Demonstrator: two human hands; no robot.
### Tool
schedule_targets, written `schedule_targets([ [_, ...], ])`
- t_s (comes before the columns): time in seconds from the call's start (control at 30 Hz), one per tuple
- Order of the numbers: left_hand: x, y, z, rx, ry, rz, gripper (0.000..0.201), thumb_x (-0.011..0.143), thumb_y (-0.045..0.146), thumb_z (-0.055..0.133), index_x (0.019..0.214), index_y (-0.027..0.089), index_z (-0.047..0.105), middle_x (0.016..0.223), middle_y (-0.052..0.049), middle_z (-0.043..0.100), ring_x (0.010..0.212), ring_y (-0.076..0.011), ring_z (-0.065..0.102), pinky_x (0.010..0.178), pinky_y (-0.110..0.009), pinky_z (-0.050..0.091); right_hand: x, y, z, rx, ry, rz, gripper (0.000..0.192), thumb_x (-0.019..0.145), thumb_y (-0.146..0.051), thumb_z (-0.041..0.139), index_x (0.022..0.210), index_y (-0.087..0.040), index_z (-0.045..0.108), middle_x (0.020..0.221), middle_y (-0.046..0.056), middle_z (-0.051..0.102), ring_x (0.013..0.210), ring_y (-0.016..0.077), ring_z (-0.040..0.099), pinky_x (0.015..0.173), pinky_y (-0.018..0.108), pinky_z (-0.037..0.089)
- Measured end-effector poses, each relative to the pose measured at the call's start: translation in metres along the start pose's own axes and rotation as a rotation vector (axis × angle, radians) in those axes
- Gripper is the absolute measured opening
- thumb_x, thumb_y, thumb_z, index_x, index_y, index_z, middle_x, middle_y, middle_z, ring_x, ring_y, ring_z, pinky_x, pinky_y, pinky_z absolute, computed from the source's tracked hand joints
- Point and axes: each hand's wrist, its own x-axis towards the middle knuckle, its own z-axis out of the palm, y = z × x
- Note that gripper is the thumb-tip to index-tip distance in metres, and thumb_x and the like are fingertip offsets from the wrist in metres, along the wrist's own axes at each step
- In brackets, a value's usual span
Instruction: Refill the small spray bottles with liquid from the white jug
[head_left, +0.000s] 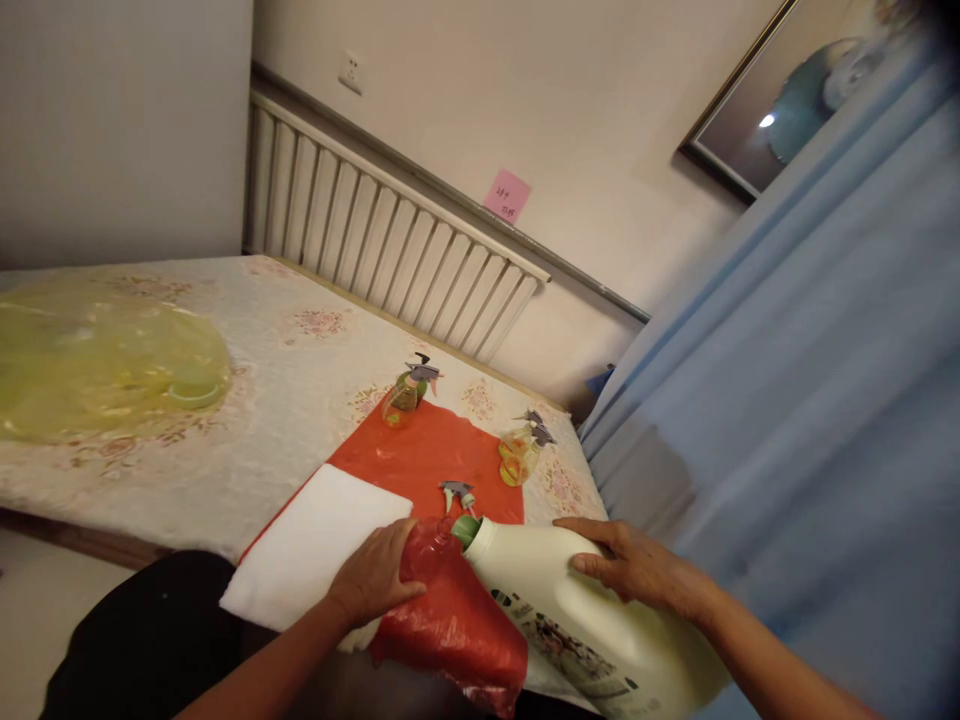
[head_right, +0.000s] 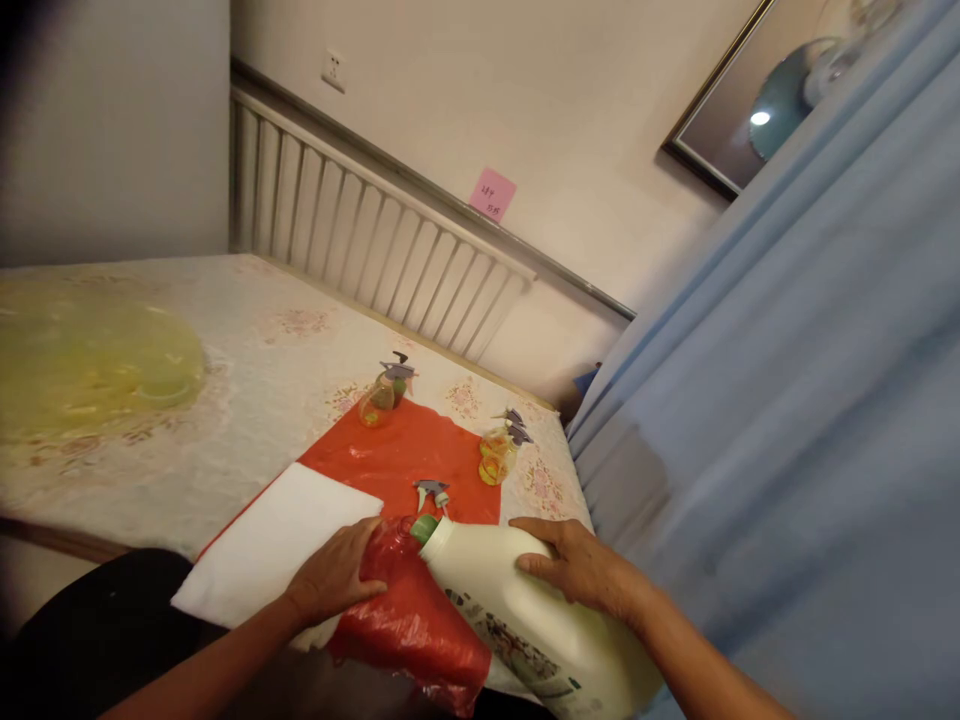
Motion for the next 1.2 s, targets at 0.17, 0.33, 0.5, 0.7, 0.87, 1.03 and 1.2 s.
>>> schedule_targets([
  [0.17, -0.0005, 0.0009, -0.001, 0.006, -0.001, 0.0, 0.082, 0.067, 0.043, 0.07, 0.139, 0.021, 0.038, 0.144, -0.013, 0.049, 0.132, -0.0315, 0.046, 0.113, -0.045, 0.033, 0.0008, -0.0006, -0.0015, 0.001, -0.01, -0.002, 0.05, 0.09, -0.049, 0.055, 0.135, -0.028, 0.055, 0.098, 0.004, 0.067, 0.068, 0.0137, 0.057, 0.043, 0.016, 0.043],
  [0.33, -0.0003, 0.0008, -0.0002, 0.01, -0.004, -0.004, 0.083, 0.066, 0.043, 0.07, 0.139, 0.017, 0.038, 0.144, -0.016, 0.049, 0.132, -0.0312, 0.046, 0.113, -0.044, 0.033, 0.0009, -0.0024, -0.0025, 0.011, -0.024, -0.015, 0.048, 0.09, -0.048, 0.055, 0.133, -0.027, 0.056, 0.096, 0.003, 0.066, 0.067, 0.0129, 0.055, 0.043, 0.016, 0.043],
  [0.5, 0.0005, 0.0006, 0.0002, 0.009, -0.008, -0.004, 0.084, 0.066, 0.043, 0.07, 0.139, 0.018, 0.037, 0.145, -0.015, 0.049, 0.132, -0.0306, 0.045, 0.114, -0.043, 0.033, 0.0006, -0.0038, -0.0036, 0.003, -0.024, -0.017, 0.048, 0.091, -0.05, 0.053, 0.133, -0.027, 0.057, 0.095, 0.003, 0.066, 0.064, 0.0115, 0.054, 0.043, 0.016, 0.041],
  [0.7, -0.0003, 0.0031, -0.0026, 0.006, -0.008, -0.004, 0.084, 0.066, 0.044, 0.071, 0.139, 0.017, 0.037, 0.144, -0.015, 0.05, 0.131, -0.0307, 0.046, 0.113, -0.042, 0.034, 0.0015, 0.0006, -0.004, 0.001, -0.024, 0.011, 0.051, 0.09, -0.05, 0.055, 0.135, -0.026, 0.055, 0.097, 0.004, 0.066, 0.063, 0.0111, 0.053, 0.043, 0.016, 0.042],
  [0.87, -0.0007, 0.0039, -0.0024, 0.009, -0.002, -0.001, 0.083, 0.066, 0.041, 0.071, 0.138, 0.018, 0.037, 0.144, -0.014, 0.05, 0.132, -0.0305, 0.046, 0.113, -0.042, 0.033, 0.0026, 0.0018, -0.0053, -0.004, -0.039, 0.005, 0.051, 0.09, -0.051, 0.055, 0.135, -0.026, 0.054, 0.091, 0.003, 0.064, 0.061, 0.0102, 0.051, 0.044, 0.017, 0.041],
  [1.03, 0.0001, 0.0029, -0.0016, 0.012, -0.003, 0.002, 0.084, 0.067, 0.044, 0.07, 0.139, 0.016, 0.037, 0.144, -0.016, 0.049, 0.133, -0.0308, 0.045, 0.114, -0.042, 0.032, 0.0026, 0.003, -0.0052, 0.0, -0.037, 0.012, 0.05, 0.091, -0.05, 0.055, 0.135, -0.027, 0.054, 0.093, 0.003, 0.064, 0.06, 0.0097, 0.05, 0.044, 0.017, 0.041],
  [1.2, 0.0007, 0.0015, 0.0, 0.017, -0.006, 0.001, 0.085, 0.067, 0.044, 0.07, 0.139, 0.014, 0.037, 0.145, -0.016, 0.049, 0.133, -0.0311, 0.045, 0.114, -0.042, 0.033, 0.002, 0.0, -0.0059, 0.002, -0.046, 0.016, 0.049, 0.09, -0.049, 0.055, 0.134, -0.027, 0.056, 0.09, 0.002, 0.064, 0.06, 0.0104, 0.051, 0.045, 0.018, 0.041],
])
